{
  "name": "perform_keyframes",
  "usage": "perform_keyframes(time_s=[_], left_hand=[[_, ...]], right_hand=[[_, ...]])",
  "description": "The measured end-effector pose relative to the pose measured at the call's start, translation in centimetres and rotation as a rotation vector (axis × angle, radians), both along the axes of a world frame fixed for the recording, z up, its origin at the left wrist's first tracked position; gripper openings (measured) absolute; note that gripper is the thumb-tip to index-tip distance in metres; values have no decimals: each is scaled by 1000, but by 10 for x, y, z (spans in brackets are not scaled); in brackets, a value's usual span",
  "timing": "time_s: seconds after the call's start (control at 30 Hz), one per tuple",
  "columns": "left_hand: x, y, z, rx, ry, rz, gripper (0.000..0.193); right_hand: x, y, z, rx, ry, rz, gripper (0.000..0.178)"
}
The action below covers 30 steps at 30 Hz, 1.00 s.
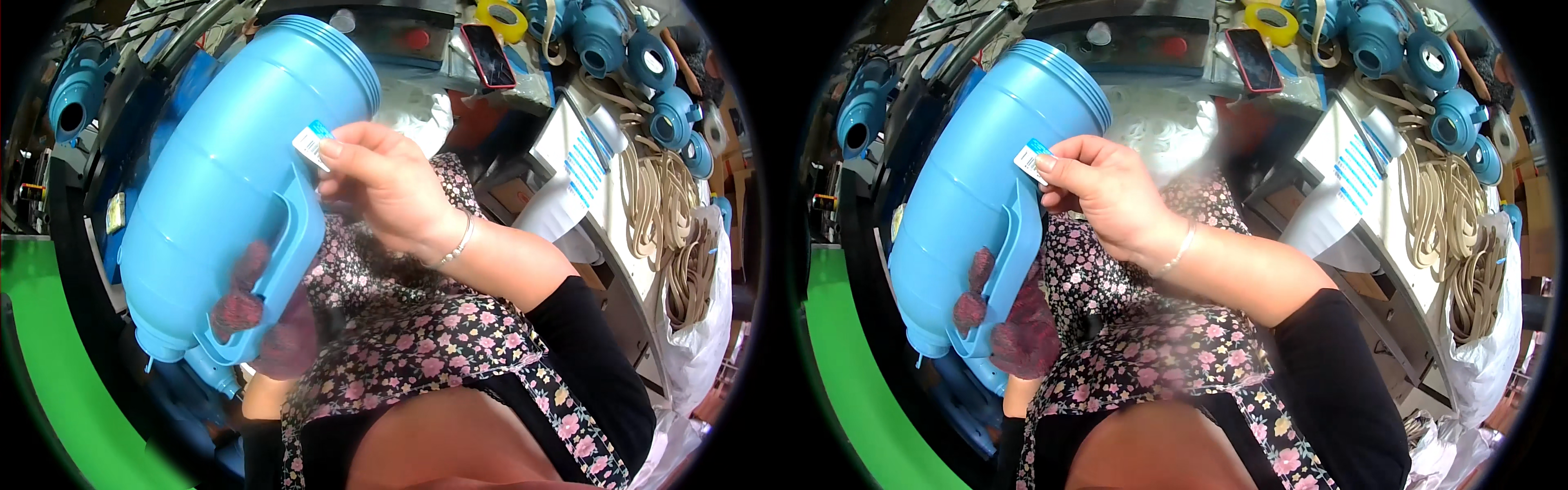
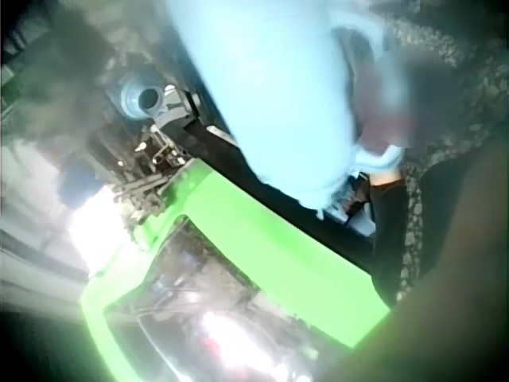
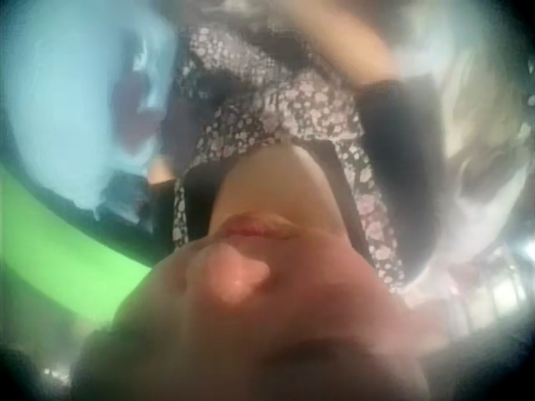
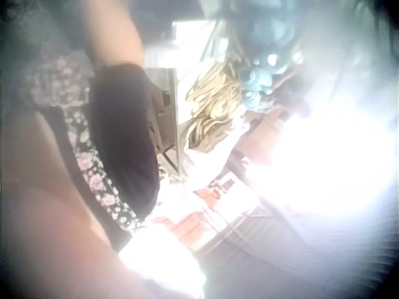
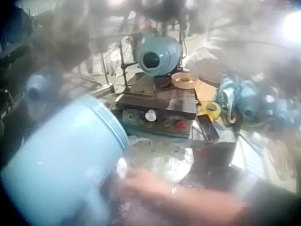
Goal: The person assembles components of light-blue vacuum flasks, inserting interior parts by hand and applying adhesive or labels to the exterior while working at a production station.
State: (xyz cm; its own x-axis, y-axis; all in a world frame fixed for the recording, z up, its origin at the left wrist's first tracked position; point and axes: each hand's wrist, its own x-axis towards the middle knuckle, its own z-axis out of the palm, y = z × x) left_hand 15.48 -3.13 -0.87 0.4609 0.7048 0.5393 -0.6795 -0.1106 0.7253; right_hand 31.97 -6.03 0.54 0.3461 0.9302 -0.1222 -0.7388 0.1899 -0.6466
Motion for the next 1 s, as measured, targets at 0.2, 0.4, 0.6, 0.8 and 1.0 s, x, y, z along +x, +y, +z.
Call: perform_keyframes(time_s=[0.2,0.4,0.6,0.8,1.0], left_hand=[[-37,16,-2,7,115,119,31],[-116,28,38,99,485,389,28],[-171,57,36,28,1062,694,24],[-182,45,34,-157,1231,920,26],[-193,57,29,107,1151,614,40]], right_hand=[[-12,38,-8,-123,-274,14,28],[70,95,-153,-514,-1621,282,24],[60,99,-221,-576,-1782,501,34],[92,119,-195,-674,-1947,624,28],[117,71,-69,-331,-1600,459,25]])
